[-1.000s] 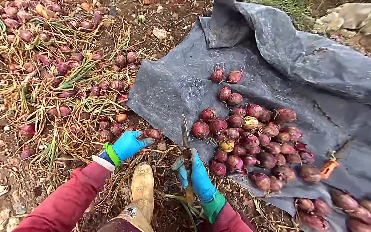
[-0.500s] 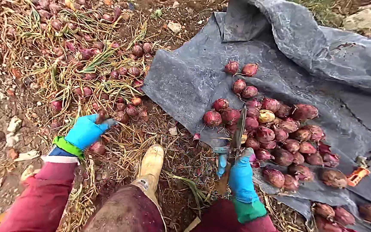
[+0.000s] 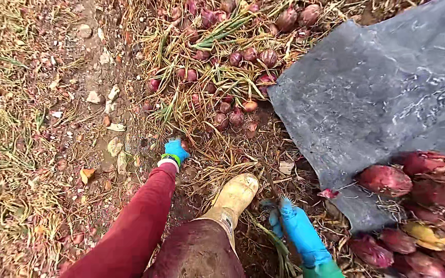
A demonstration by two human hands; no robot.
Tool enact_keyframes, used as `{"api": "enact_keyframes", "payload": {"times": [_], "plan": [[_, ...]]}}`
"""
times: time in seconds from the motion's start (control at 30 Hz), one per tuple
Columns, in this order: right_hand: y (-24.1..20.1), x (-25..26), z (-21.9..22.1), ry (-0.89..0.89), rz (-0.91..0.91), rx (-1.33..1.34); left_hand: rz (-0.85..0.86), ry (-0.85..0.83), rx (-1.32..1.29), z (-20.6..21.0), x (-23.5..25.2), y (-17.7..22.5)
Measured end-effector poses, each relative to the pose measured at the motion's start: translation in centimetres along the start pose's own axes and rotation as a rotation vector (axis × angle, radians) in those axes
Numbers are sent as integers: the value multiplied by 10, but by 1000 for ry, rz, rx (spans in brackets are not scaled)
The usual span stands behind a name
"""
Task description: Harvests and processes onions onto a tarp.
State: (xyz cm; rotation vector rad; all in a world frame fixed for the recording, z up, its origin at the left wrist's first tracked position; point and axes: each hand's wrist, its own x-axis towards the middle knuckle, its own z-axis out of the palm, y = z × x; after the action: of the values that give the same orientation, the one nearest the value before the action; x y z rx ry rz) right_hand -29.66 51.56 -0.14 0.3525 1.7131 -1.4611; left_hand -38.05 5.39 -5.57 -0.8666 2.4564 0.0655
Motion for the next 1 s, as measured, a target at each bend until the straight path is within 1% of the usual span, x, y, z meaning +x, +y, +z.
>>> {"api": "enact_keyframes", "payload": {"times": [0.07, 0.17, 0.2, 0.27, 0.33, 0.4, 0.43, 0.5, 0.53, 0.57, 0.63, 0.7, 0.73, 0.77, 0.8, 0.87, 0.9, 0.93, 0.97, 1.0], "plan": [[-1, -4, -4, 20, -20, 20, -73, -28, -23, -2, -4, 4], [7, -15, -4, 72, -82, 124, -158, -103, -151, -1, -43, -35], [13, -20, -2, 81, -102, 173, -165, -131, -195, 5, -56, -51], [28, -24, 7, 85, -108, 296, -109, -149, -252, 14, -85, -70], [40, -22, 22, 81, -28, 416, 39, -152, -282, -1, -111, -63], [43, -15, 39, 17, 60, 444, 244, -159, -310, -26, -132, -36], [41, -12, 45, -45, 45, 428, 373, -171, -334, -40, -141, -16], [27, -2, 49, -188, -108, 371, 678, -211, -366, -64, -149, 32], [13, 3, 48, -226, -207, 361, 820, -264, -359, -75, -150, 58], [-4, 7, 45, -216, -292, 362, 935, -349, -343, -84, -150, 83], [-37, 15, 36, -103, -418, 380, 1090, -556, -286, -96, -146, 123], [-57, 20, 22, 15, -457, 372, 1148, -743, -223, -105, -141, 150], [-64, 23, 16, 53, -442, 328, 1156, -789, -167, -114, -137, 161], [-68, 26, 10, 68, -411, 265, 1159, -780, -71, -124, -131, 171], [-70, 29, 4, 66, -379, 212, 1139, -711, 58, -135, -125, 181], [-67, 30, -9, 48, -329, 199, 1016, -467, 321, -160, -119, 199], [-63, 28, -12, 68, -332, 244, 961, -365, 348, -168, -115, 205], [-59, 27, -14, 98, -328, 283, 933, -294, 293, -171, -113, 210], [-54, 26, -15, 123, -303, 287, 940, -248, 225, -172, -118, 213], [-50, 25, -18, 110, -265, 247, 985, -225, 210, -172, -131, 218]]}}
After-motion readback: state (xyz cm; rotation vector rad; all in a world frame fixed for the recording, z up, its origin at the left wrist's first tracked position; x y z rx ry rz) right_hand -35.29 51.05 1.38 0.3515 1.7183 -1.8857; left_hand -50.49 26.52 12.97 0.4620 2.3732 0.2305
